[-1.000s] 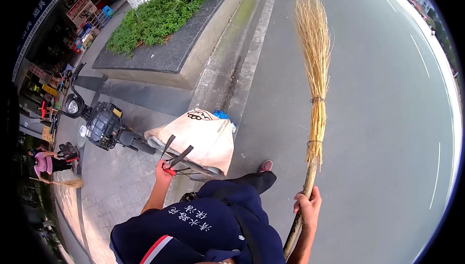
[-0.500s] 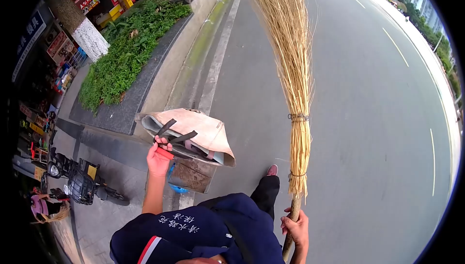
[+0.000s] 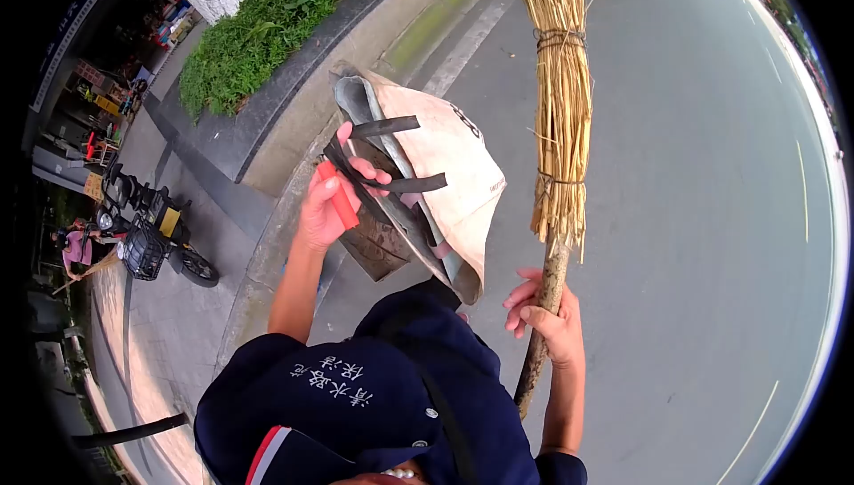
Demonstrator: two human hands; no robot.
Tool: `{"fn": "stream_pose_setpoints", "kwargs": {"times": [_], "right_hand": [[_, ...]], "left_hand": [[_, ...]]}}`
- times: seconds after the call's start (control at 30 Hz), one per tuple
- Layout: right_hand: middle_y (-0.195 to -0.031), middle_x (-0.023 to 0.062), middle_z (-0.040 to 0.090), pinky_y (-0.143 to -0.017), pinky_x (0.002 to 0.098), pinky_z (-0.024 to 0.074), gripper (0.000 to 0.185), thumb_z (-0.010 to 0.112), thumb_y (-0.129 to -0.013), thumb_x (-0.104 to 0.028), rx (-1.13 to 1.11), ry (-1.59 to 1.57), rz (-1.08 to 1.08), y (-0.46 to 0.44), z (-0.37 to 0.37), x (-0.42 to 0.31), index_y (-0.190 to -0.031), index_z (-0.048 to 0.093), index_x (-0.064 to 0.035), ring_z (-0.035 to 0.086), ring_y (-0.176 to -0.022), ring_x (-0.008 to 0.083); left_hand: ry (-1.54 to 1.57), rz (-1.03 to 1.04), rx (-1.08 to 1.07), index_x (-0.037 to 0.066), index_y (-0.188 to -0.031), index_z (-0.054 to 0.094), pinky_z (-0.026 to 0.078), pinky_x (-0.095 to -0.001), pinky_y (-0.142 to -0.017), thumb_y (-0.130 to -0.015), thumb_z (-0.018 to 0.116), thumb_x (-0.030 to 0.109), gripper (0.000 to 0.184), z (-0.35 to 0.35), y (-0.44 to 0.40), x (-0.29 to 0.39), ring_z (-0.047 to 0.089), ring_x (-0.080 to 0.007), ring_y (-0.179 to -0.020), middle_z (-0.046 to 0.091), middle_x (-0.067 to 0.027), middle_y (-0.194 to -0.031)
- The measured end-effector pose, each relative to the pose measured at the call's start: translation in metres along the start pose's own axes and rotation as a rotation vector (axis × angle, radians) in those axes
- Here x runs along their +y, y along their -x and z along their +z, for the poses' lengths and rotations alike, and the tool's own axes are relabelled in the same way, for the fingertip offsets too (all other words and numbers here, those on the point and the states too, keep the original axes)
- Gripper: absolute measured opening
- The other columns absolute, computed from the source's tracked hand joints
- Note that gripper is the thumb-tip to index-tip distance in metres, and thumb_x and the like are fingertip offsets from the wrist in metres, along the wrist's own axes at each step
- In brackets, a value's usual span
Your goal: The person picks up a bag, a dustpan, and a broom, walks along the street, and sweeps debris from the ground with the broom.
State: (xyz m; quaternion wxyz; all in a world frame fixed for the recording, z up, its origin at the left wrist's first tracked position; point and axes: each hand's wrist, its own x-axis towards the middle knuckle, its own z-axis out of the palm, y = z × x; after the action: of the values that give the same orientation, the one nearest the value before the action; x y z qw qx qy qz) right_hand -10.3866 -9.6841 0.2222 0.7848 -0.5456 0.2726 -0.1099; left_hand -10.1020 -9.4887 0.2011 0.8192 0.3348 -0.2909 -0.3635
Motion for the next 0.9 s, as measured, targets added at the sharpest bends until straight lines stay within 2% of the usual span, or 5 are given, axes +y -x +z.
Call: {"fn": "stream_pose_setpoints", "kwargs": {"times": [0.17,0.4,0.6,0.77,0.9], "right_hand": [[-0.082,0.0164,0.06,-0.051,0.0298,0.0491,0.058,0.057,-0.057,-0.008,-0.222,-0.071,-0.074,-0.147,-0.031,-0.063,-0.112,0.046,0.0089,0.061,-0.062,0.0246],[-0.118,0.0136,0.051,-0.088,0.0345,0.0419,0.058,0.062,-0.061,-0.01,-0.326,0.019,-0.123,-0.299,-0.094,-0.155,-0.117,0.049,0.0025,0.05,-0.104,0.0226],[-0.124,0.0105,0.044,-0.09,0.0327,0.0406,0.058,0.064,-0.062,-0.008,-0.368,0.178,-0.242,-0.426,-0.166,-0.2,-0.118,0.049,0.0007,0.048,-0.106,0.0209],[-0.118,0.0089,0.047,-0.09,0.0296,0.0388,0.057,0.063,-0.065,-0.005,-0.445,0.121,-0.032,-0.516,-0.233,-0.253,-0.12,0.047,-0.0009,0.046,-0.107,0.0179],[-0.11,0.0073,0.047,-0.083,0.027,0.0412,0.054,0.06,-0.069,0.0,-0.619,0.182,-0.261,-0.595,-0.281,-0.3,-0.121,0.044,-0.0002,0.05,-0.098,0.0163]], "left_hand": [[0.131,0.071,0.046,0.009,-0.14,0.013,0.035,-0.0475,-0.095,-0.082,0.054,0.024,0.073,0.016,-0.106,-0.065,0.049,-0.0358,-0.111,0.053,-0.017,-0.115],[0.37,-0.027,-0.034,0.023,-0.139,0.022,0.017,-0.0514,-0.105,-0.082,0.054,0.034,0.066,0.068,-0.29,-0.133,0.018,-0.0379,-0.131,0.023,-0.0087,-0.143],[-0.089,-0.236,-0.124,-0.002,-0.135,0.025,0.026,-0.0331,-0.102,-0.074,0.052,0.019,0.07,0.086,-0.43,-0.18,0.035,-0.0181,-0.121,0.036,-0.0101,-0.132],[-0.189,-0.174,0.006,-0.002,-0.129,0.034,0.033,-0.0316,-0.096,-0.07,0.055,0.017,0.065,0.088,-0.547,-0.233,0.044,-0.0167,-0.109,0.046,-0.009,-0.12],[-0.223,-0.158,0.185,-0.002,-0.124,0.04,0.035,-0.0313,-0.093,-0.069,0.056,0.013,0.059,0.099,-0.631,-0.26,0.048,-0.017,-0.102,0.049,-0.0091,-0.114]]}}
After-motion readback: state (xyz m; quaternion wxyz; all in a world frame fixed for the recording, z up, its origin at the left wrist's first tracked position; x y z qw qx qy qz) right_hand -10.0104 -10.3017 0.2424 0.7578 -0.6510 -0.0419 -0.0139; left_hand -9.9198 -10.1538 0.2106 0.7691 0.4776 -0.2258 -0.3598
